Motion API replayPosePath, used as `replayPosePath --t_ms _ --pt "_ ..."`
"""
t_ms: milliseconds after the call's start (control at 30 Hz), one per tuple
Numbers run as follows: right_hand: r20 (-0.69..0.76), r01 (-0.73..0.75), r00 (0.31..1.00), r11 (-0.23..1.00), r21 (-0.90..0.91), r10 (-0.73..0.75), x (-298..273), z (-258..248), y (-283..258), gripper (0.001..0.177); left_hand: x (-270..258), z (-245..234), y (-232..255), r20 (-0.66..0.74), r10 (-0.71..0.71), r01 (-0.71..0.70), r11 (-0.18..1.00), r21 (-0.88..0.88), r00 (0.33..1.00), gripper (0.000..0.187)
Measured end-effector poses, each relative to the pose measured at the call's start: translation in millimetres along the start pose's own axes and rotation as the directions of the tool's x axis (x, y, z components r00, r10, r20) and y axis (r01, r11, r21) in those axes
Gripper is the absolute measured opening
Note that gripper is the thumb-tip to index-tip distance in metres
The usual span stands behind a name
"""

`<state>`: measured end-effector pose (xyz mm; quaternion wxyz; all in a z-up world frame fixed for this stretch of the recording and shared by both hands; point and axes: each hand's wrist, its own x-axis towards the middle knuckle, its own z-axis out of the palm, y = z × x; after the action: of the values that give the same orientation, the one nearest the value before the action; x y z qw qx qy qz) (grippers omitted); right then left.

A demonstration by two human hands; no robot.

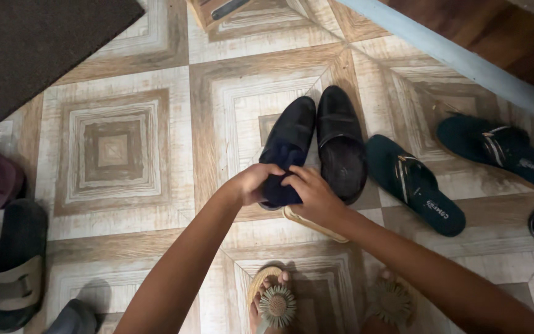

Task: The person cleans a pair of black leather shoes using a brush and a cloth. They brush the shoes, wipe them with a cloth, and place them on a shelf.

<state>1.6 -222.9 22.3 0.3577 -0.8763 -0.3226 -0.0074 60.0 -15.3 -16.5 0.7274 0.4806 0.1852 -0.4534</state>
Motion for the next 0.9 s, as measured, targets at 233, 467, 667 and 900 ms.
replayPosePath --t_ms 233,467,667,900 --pt "0.104 0.182 0.982 0.948 -0.26 -0.159 1.8 26.4 25.5 0.043 -14.8 9.5 -2.5 -0.2 0.871 0.048 0.2 0.979 0.449 0.048" --pt "0.249 0.035 0.966 0.915 -0.401 0.072 31.7 19.6 -8.6 0.075 -9.2 -24.0 -36.8 -0.283 0.74 0.155 0.238 0.959 0.61 0.041" --pt "0.321 0.004 0.925 0.838 -0.546 0.205 38.1 51.4 -2.2 0.07 1.0 -23.9 -38.1 -0.269 0.687 0.256 0.124 0.959 0.675 0.018" --pt "0.265 -0.229 0.844 0.76 -0.608 0.466 58.8 66.1 2.0 0.077 11.4 -39.3 -59.9 0.039 0.752 0.139 -0.173 0.975 0.658 0.008"
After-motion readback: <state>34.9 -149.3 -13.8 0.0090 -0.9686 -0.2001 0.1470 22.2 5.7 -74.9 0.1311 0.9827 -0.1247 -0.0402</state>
